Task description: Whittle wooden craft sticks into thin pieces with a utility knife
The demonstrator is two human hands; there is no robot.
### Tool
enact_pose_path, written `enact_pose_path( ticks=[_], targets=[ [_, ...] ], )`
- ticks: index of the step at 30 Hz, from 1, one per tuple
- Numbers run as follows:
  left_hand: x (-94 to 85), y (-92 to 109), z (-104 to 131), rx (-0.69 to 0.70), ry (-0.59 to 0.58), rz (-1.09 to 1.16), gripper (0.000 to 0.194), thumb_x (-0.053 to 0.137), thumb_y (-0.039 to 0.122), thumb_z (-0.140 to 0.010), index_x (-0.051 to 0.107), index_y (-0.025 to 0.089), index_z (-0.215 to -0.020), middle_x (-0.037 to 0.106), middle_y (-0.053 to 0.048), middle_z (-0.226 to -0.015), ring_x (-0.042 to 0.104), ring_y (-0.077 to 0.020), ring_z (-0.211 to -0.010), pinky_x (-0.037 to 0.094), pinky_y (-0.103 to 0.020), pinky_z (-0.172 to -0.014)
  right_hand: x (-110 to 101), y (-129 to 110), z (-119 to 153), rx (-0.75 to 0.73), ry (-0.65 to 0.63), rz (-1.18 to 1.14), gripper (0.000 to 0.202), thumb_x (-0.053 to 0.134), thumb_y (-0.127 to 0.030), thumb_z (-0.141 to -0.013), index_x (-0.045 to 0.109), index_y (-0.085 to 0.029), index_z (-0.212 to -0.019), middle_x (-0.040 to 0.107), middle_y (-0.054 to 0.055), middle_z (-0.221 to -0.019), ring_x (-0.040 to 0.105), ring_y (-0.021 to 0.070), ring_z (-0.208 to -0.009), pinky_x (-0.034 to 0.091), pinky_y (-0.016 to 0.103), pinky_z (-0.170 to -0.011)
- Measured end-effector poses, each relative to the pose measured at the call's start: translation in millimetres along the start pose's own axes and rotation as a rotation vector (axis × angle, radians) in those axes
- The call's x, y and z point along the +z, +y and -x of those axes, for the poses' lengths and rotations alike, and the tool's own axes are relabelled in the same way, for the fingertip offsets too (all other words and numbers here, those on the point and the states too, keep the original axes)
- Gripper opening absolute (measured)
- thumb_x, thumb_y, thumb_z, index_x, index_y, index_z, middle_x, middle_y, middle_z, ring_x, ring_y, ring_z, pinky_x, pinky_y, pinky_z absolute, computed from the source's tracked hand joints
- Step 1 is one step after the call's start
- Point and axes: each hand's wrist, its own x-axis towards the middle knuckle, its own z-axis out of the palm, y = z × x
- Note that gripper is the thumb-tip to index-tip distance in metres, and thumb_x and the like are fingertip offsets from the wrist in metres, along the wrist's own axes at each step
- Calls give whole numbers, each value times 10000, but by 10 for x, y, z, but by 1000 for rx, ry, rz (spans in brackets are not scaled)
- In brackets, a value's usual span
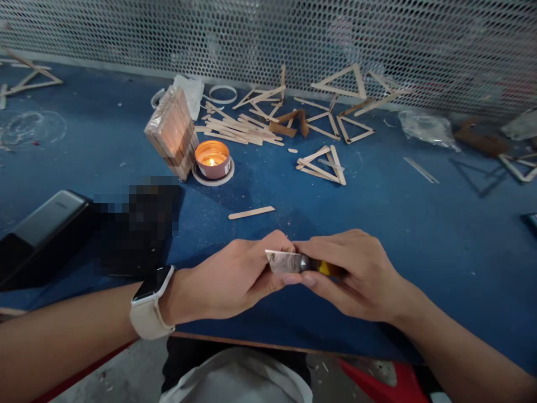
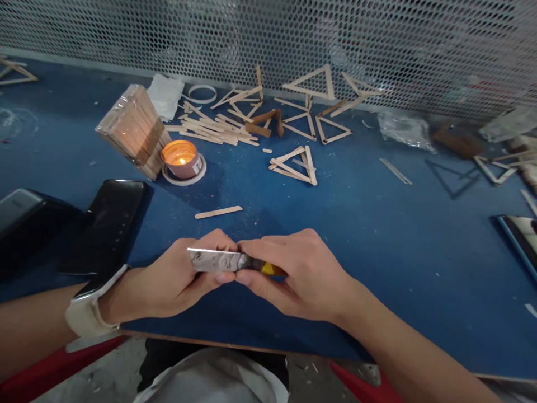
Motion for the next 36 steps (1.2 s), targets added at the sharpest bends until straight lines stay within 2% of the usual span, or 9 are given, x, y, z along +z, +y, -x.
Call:
enact_pose_path(
  ticks=[5,11,15,26,36],
  targets=[
    [3,7,-15,86,37,-77,228,459,365,-1125,568,176,-1059,641,8,-914,636,-96,-742,475,-204,-679,-10,4,15,6,5,6,201,533,-312,-1106,666,-162,-1089,645,-41,-701,558,80,-557,381,224,-541],
    [12,14,5,-4,22,-43,247,484,428,-1111,563,194,-1103,657,12,-893,645,-117,-719,480,-231,-658,-11,5,6,10,7,18,222,527,-326,-1110,670,-163,-1062,622,-45,-685,526,78,-539,369,230,-525],
    [4,16,4,8,21,-64,241,484,408,-1113,569,183,-1108,650,18,-890,638,-111,-718,473,-228,-655,-8,8,-2,19,-1,30,199,539,-315,-1101,665,-178,-1030,608,-50,-675,531,83,-543,371,236,-524],
    [-5,5,-25,60,57,-103,263,476,381,-1116,588,157,-1039,630,14,-879,609,-95,-728,490,-204,-683,-10,20,23,17,18,35,181,575,-293,-1089,676,-159,-1157,680,-39,-739,606,79,-587,421,221,-554],
    [2,14,-31,111,83,-126,209,480,315,-1117,604,155,-1065,667,2,-918,653,-96,-778,517,-192,-728,15,34,24,4,64,56,229,586,-283,-1086,684,-129,-1224,734,-18,-776,641,76,-600,445,209,-569]
  ],
)
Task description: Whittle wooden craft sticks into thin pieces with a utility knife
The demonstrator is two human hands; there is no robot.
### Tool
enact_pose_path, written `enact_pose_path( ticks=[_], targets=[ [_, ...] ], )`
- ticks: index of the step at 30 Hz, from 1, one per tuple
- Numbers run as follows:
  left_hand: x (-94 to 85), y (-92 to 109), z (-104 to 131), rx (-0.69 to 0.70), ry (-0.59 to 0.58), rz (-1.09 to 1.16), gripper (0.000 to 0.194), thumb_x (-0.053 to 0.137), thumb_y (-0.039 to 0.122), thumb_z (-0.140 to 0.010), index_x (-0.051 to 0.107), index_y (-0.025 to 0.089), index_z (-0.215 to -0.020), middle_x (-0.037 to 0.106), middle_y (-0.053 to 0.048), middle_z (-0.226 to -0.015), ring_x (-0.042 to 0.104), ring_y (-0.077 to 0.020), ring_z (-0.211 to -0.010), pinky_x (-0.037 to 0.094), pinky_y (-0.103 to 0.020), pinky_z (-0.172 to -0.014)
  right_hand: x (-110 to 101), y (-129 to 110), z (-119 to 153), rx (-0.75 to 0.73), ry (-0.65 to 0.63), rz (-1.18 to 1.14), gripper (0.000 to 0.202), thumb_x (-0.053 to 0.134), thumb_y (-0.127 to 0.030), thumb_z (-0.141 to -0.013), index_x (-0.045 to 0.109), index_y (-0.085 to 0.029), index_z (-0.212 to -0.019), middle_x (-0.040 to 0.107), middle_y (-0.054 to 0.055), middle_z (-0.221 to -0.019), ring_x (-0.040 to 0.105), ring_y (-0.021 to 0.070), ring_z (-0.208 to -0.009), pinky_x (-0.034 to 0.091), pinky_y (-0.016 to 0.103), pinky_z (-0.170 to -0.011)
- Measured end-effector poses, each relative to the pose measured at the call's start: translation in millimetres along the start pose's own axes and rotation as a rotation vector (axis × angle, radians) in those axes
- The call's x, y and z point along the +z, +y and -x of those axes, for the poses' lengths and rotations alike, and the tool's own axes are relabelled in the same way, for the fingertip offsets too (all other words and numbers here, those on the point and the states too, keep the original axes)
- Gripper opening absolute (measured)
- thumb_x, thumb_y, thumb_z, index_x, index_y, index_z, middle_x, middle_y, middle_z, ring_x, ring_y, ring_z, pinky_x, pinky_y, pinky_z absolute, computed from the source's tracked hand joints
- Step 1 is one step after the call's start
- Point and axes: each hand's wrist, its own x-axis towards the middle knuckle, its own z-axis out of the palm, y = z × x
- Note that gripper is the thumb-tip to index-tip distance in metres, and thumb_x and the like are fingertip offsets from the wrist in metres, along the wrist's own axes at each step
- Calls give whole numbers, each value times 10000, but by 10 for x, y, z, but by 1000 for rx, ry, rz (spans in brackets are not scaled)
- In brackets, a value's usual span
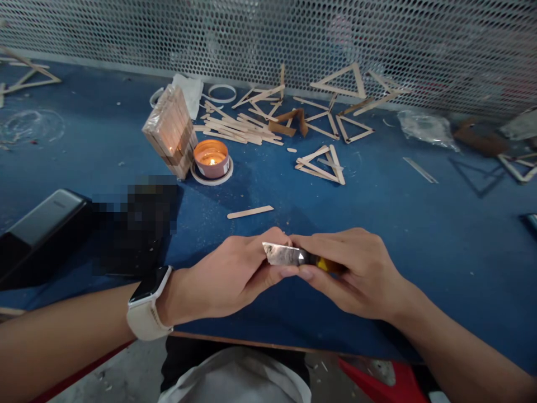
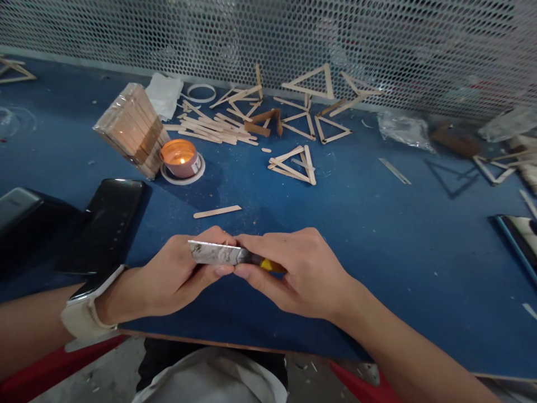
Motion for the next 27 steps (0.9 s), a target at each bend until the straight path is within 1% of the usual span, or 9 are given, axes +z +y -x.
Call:
enact_pose_path(
  ticks=[3,8,12,15,22,27],
  targets=[
    [3,-6,-2,24,8,-7,214,473,311,-1119,603,163,-1035,670,0,-918,658,-99,-780,523,-197,-729,5,-2,-7,6,2,-10,234,595,-278,-1080,685,-135,-1243,743,-17,-777,644,78,-596,451,206,-569],
    [-7,5,-15,-25,-2,-15,246,468,332,-1118,601,178,-980,653,18,-851,650,-98,-712,512,-204,-673,3,-13,-4,25,3,-32,231,616,-279,-1062,699,-161,-1243,758,-18,-779,644,82,-569,450,207,-545],
    [-11,15,-23,-28,4,-8,239,478,338,-1117,605,184,-986,677,14,-853,662,-100,-719,513,-205,-671,4,-9,5,23,-3,-21,247,618,-274,-1061,695,-153,-1263,773,-4,-801,680,95,-608,469,208,-571],
    [-9,12,-20,-28,10,-5,224,478,312,-1116,604,193,-974,689,16,-859,656,-94,-707,502,-202,-657,12,-2,11,23,2,-12,246,612,-277,-1067,690,-164,-1271,793,11,-834,693,104,-625,470,210,-575],
    [-6,10,-19,-36,28,11,195,508,306,-1105,637,190,-1015,717,4,-902,680,-104,-742,514,-209,-690,34,8,39,29,20,3,243,616,-289,-1066,688,-183,-1273,809,18,-845,709,115,-637,473,223,-575],
    [-14,9,-26,-41,38,17,184,522,260,-1094,653,176,-996,706,14,-885,662,-82,-720,502,-182,-676,36,2,36,53,21,33,242,605,-302,-1074,701,-192,-1266,837,31,-918,743,118,-672,498,222,-585]
  ],
)
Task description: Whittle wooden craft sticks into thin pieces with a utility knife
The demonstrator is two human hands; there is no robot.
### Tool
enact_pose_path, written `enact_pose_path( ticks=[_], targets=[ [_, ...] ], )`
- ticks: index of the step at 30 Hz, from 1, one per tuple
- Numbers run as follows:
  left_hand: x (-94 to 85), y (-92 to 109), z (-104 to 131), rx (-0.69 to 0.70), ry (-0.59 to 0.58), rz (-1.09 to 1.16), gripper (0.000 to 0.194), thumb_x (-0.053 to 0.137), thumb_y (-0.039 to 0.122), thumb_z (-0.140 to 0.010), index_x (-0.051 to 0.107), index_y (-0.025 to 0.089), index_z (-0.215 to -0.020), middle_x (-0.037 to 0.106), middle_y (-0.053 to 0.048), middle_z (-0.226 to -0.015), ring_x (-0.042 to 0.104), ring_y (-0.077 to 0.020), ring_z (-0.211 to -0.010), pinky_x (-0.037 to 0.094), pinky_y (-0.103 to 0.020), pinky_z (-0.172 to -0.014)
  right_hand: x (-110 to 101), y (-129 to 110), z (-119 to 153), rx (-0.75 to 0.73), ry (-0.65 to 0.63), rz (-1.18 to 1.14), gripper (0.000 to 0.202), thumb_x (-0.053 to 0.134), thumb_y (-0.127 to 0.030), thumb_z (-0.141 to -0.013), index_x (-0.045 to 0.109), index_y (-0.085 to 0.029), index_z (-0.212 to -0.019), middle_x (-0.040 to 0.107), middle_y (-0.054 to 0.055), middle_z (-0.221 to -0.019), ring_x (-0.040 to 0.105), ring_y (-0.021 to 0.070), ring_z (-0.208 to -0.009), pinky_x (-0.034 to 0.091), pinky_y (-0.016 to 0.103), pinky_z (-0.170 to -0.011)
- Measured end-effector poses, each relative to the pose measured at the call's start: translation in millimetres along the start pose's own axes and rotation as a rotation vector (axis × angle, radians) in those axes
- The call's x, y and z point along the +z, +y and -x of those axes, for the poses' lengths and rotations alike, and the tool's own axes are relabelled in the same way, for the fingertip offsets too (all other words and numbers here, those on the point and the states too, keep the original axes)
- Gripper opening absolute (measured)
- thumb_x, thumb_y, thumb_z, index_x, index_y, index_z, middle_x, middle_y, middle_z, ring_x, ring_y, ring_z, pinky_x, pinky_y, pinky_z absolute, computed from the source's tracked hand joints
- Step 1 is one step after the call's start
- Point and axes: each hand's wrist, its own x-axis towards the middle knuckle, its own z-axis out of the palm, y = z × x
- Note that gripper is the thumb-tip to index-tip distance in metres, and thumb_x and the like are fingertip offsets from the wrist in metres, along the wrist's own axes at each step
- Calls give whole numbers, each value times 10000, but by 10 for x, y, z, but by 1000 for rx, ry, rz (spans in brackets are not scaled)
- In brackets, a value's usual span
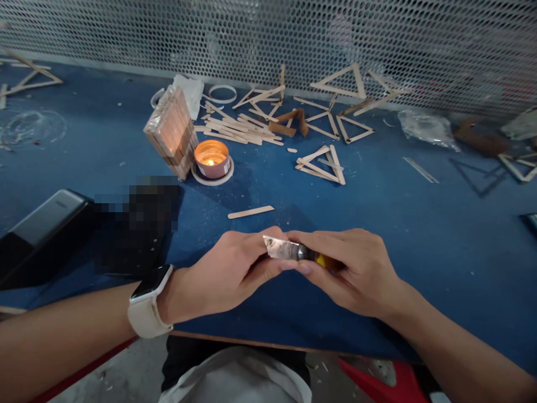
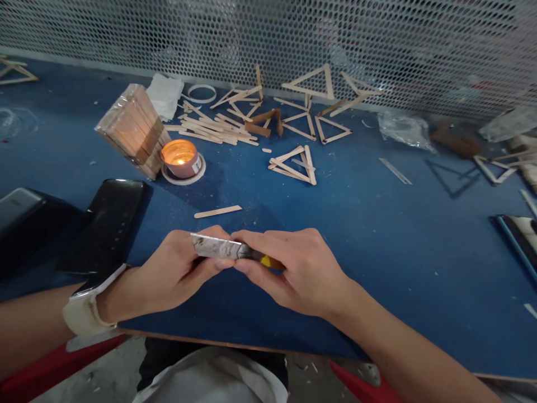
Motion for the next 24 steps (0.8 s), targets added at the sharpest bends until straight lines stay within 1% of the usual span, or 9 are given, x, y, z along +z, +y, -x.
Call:
enact_pose_path(
  ticks=[4,7,10,12,15,19,24],
  targets=[
    [7,-12,6,-16,6,5,198,523,271,-1095,662,183,-985,717,11,-876,656,-88,-698,503,-193,-656,5,-20,-19,16,7,13,250,594,-321,-1079,712,-186,-1253,840,36,-912,752,125,-669,519,223,-584],
    [25,-18,15,0,23,13,218,519,286,-1100,656,192,-958,721,14,-839,673,-101,-715,515,-203,-686,13,-29,-32,23,18,8,250,592,-311,-1080,711,-181,-1257,838,34,-918,754,123,-669,539,217,-603],
    [34,-16,25,-18,13,24,239,502,315,-1107,630,198,-942,686,23,-801,644,-101,-685,492,-208,-656,19,-23,-35,23,23,-16,240,598,-291,-1069,714,-197,-1257,840,34,-935,771,135,-713,554,218,-625],
    [30,-12,31,-69,-6,39,255,503,378,-1105,619,194,-973,663,18,-815,620,-106,-670,478,-219,-624,22,-14,-33,8,19,-31,237,602,-291,-1061,718,-203,-1248,835,32,-905,761,137,-692,543,221,-605],
    [17,-8,34,-114,-33,76,301,495,450,-1100,609,179,-1035,650,4,-861,623,-118,-703,489,-233,-635,22,-4,-32,-19,9,-29,230,583,-307,-1072,714,-188,-1220,807,19,-818,719,122,-625,500,218,-563],
    [7,2,35,-116,-64,121,271,476,423,-1108,591,185,-1050,641,4,-903,618,-108,-719,490,-233,-661,15,-6,-41,-40,-4,-15,222,566,-316,-1089,695,-168,-1192,756,-4,-751,667,101,-585,457,214,-547],
    [8,13,40,-172,-91,179,259,504,448,-1098,564,204,-1036,597,28,-859,569,-102,-692,462,-232,-651,3,-3,-35,-58,-20,-57,187,561,-316,-1087,674,-180,-1148,742,-9,-763,636,92,-579,441,214,-553]
  ],
)
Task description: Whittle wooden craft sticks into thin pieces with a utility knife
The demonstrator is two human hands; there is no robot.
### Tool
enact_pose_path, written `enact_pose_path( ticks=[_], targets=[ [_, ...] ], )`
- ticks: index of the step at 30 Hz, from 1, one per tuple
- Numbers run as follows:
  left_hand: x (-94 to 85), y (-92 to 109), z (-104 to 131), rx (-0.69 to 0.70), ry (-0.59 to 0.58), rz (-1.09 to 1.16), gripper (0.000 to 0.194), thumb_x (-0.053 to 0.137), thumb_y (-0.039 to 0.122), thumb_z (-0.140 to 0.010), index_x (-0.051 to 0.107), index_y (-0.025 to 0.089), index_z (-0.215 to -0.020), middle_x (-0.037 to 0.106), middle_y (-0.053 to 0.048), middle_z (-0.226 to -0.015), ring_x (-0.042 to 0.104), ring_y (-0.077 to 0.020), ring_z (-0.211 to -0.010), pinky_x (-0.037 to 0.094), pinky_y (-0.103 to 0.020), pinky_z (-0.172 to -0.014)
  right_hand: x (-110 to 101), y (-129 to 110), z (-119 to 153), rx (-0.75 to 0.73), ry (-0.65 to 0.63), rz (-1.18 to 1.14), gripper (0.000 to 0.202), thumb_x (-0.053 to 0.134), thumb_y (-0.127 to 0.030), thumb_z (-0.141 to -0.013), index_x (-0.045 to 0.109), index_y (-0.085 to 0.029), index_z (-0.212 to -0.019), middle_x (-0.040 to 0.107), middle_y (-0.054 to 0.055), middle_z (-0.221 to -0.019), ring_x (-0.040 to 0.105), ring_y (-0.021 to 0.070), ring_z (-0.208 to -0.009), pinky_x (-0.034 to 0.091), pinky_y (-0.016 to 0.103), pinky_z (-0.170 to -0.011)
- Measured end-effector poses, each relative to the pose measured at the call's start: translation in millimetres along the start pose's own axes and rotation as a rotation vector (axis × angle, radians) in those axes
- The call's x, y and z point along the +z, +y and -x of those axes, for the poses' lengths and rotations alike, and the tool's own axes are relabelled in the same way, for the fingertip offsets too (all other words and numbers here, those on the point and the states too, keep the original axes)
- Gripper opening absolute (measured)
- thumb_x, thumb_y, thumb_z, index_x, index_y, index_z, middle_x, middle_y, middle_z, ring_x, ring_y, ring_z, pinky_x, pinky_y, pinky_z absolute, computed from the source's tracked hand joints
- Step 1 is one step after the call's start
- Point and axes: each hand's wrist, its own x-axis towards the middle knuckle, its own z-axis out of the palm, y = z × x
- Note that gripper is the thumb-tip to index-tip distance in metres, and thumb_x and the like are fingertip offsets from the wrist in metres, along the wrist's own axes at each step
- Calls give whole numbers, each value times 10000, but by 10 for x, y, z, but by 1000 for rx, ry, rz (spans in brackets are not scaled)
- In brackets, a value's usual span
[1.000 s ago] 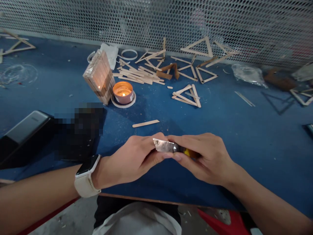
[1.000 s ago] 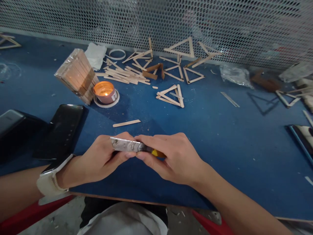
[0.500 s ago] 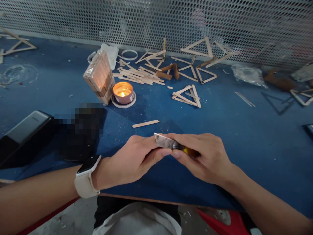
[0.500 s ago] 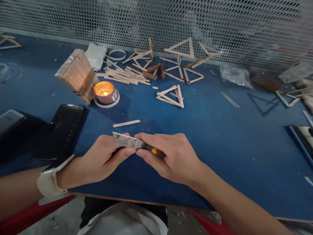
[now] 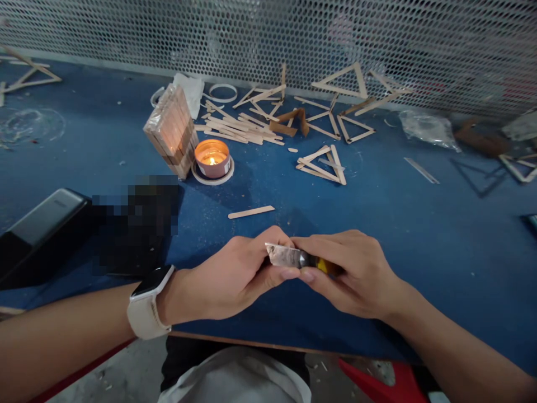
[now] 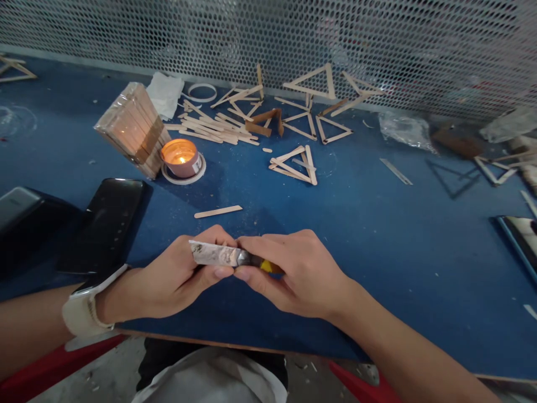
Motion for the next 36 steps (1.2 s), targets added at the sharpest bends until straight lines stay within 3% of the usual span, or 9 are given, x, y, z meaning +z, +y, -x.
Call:
enact_pose_path(
  ticks=[13,21,36],
  targets=[
    [-2,22,13,-27,-36,81,200,534,409,-1088,530,215,-1040,561,58,-812,509,-88,-652,416,-224,-631,-25,-15,-22,-16,-54,0,316,434,-392,-1144,649,-174,-1067,659,-18,-680,532,90,-532,361,237,-523],
    [-4,19,3,-25,-49,109,116,554,324,-1073,508,222,-1044,532,72,-793,484,-80,-625,394,-220,-610,-43,4,-12,-23,-83,-38,268,462,-373,-1138,615,-183,-1028,623,-33,-694,502,86,-543,337,246,-530],
    [-20,13,-23,54,-45,87,125,575,303,-1059,485,220,-1033,547,67,-803,497,-76,-637,361,-208,-572,-17,-3,-8,-59,-47,33,323,419,-386,-1152,634,-160,-1067,605,-36,-699,471,95,-533,341,252,-530]
  ],
)
